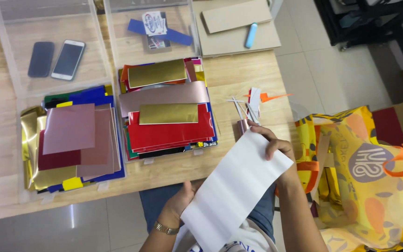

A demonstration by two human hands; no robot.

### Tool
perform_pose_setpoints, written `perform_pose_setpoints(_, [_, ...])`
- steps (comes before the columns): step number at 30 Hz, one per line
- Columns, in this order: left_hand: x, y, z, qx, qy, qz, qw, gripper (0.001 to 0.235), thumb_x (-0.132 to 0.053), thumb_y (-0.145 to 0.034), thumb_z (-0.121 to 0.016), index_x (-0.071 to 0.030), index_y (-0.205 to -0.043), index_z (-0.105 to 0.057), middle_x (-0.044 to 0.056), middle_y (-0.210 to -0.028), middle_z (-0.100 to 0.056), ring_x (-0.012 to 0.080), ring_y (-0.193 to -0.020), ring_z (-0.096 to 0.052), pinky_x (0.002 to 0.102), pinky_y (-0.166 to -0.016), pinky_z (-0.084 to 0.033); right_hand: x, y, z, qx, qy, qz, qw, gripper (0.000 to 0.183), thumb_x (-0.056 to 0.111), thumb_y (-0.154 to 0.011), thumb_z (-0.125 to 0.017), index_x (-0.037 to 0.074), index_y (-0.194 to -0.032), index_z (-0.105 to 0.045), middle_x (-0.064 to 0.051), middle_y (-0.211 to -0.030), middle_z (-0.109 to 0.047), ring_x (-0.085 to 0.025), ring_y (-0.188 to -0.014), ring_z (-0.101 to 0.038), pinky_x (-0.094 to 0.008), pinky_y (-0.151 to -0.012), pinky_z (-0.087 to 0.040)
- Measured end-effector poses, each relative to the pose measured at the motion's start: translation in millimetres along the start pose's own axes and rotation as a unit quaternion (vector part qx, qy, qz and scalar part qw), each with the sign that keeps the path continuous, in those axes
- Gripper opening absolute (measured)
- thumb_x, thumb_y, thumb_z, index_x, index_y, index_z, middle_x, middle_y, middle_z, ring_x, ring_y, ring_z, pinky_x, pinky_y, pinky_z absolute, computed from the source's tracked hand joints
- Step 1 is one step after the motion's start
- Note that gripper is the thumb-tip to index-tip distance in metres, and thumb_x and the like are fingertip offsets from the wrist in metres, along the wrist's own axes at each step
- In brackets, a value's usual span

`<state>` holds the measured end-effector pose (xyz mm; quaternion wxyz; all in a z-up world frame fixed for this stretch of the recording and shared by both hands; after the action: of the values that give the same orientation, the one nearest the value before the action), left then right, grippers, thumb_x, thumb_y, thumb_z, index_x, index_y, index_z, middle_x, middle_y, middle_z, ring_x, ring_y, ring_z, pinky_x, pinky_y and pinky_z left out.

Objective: Sorting, aligning, and cutting various colored foil sheets on a wooden table.

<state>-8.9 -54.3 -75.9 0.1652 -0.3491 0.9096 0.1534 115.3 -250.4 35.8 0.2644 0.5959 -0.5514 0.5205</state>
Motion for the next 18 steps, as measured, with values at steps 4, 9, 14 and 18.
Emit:
perform_pose_setpoints(4, [-38,-4,-41,-0.042,-0.272,0.008,0.961,0.092,-0.036,-0.081,-0.081,-0.009,-0.157,-0.036,0.009,-0.155,-0.050,0.0239,-0.140,-0.050,0.040,-0.114,-0.043,8,-13,-8,-0.016,-0.015,-0.022,0.999,0.028,0.009,-0.087,-0.070,0.014,-0.062,-0.057,-0.026,-0.142,-0.057,-0.045,-0.142,-0.049,-0.046,-0.106,-0.047])
perform_pose_setpoints(9, [-69,7,-42,-0.177,-0.423,0.006,0.889,0.087,-0.020,-0.090,-0.070,-0.021,-0.162,-0.021,0.000,-0.166,-0.035,0.0175,-0.144,-0.046,0.036,-0.109,-0.052,-11,-20,5,-0.128,-0.089,-0.041,0.987,0.018,0.008,-0.098,-0.063,0.009,-0.114,-0.069,-0.023,-0.143,-0.060,-0.044,-0.127,-0.063,-0.053,-0.110,-0.049])
perform_pose_setpoints(14, [-98,28,-12,-0.298,-0.437,-0.108,0.842,0.092,-0.018,-0.089,-0.070,-0.021,-0.163,-0.015,0.005,-0.165,-0.035,0.0208,-0.149,-0.038,0.042,-0.119,-0.037,-24,-1,37,-0.259,0.004,-0.194,0.946,0.022,0.008,-0.102,-0.053,0.003,-0.122,-0.062,-0.018,-0.127,-0.069,-0.031,-0.109,-0.069,-0.041,-0.083,-0.058])
perform_pose_setpoints(18, [-113,45,-5,-0.347,-0.433,-0.137,0.821,0.093,-0.016,-0.089,-0.069,-0.021,-0.163,-0.012,0.006,-0.168,-0.031,0.0222,-0.153,-0.034,0.043,-0.122,-0.031,-53,25,102,-0.268,0.325,-0.240,0.875,0.025,0.016,-0.096,-0.058,0.008,-0.115,-0.071,-0.009,-0.116,-0.074,-0.020,-0.103,-0.070,-0.033,-0.080,-0.056])
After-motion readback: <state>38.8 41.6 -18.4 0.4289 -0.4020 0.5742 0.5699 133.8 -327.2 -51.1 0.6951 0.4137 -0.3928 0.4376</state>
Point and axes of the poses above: each hand's wrist, its own y-axis away from the middle knuckle, its own z-axis out of the back of the hand, x = y × z, the point moved 8 cm from there along -y, towards the middle knuckle
